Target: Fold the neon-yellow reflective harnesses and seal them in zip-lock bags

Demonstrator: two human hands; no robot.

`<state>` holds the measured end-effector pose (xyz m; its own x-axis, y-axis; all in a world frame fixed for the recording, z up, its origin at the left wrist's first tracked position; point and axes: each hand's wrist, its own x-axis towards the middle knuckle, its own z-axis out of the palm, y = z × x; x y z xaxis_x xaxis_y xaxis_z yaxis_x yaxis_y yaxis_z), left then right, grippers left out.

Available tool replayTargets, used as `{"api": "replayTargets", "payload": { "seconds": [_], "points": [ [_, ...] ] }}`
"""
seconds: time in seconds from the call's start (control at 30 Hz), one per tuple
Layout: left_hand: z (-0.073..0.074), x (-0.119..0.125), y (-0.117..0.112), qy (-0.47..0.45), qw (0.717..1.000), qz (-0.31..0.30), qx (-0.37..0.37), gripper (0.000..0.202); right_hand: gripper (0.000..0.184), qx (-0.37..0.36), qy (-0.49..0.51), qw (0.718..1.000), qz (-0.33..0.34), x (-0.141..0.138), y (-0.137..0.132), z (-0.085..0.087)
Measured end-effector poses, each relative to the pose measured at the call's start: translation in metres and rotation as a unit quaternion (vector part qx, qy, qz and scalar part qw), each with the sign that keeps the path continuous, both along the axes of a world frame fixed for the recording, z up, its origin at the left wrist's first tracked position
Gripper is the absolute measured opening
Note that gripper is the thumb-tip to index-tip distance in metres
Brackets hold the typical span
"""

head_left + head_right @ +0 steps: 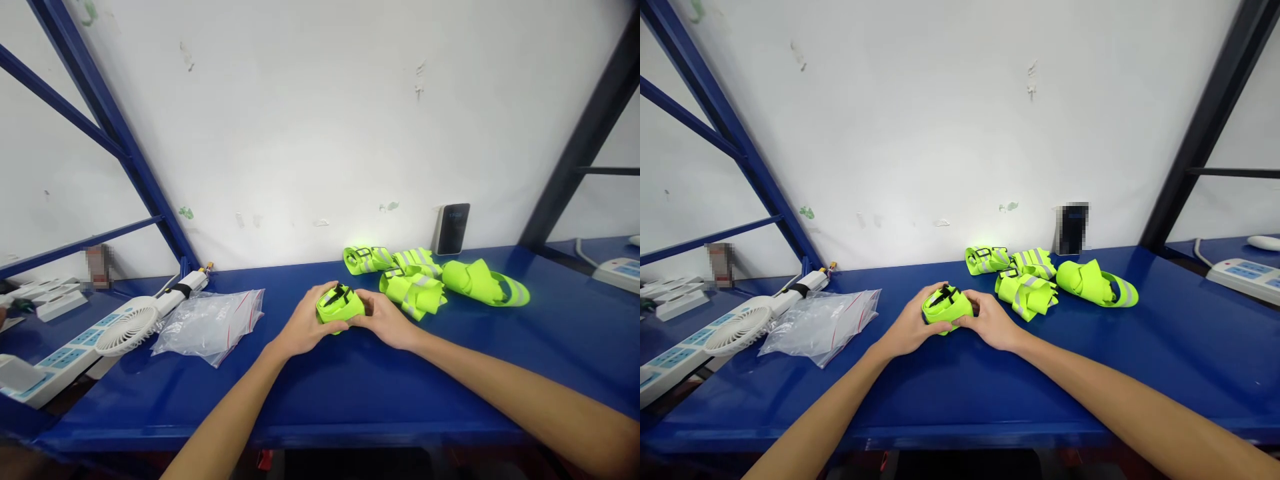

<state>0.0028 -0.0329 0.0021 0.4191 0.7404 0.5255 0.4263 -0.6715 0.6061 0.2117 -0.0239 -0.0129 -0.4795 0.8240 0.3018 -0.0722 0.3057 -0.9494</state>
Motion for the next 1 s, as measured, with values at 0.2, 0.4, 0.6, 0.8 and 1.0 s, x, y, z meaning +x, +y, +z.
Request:
{"api": "replayTargets", "payload": {
  "seconds": [0.2,0.4,0.6,0.8,1.0],
  "points": [
    [0.046,-0.078,-0.017,-0.027,0.945,0.202,0.256,0.023,0.038,-0.026,0.011,1.000,0.009,-0.001,-0.003,0.004],
    [0.053,-0.143,-0.041,0.357,0.853,0.376,0.059,0.034,0.039,-0.044,0.031,0.999,0.004,-0.003,-0.007,0.009],
    [0.056,-0.152,-0.046,0.307,0.828,0.462,0.078,0.025,0.036,-0.065,0.031,0.997,-0.031,-0.005,-0.006,0.008],
    [0.090,-0.073,-0.009,0.146,0.871,0.361,0.301,0.018,0.036,-0.087,0.083,0.992,-0.029,-0.007,-0.003,0.002],
    [0.026,0.016,0.052,0.214,0.954,0.194,0.083,0.011,0.034,-0.117,0.144,0.981,-0.057,0.002,0.003,0.005]
  ]
}}
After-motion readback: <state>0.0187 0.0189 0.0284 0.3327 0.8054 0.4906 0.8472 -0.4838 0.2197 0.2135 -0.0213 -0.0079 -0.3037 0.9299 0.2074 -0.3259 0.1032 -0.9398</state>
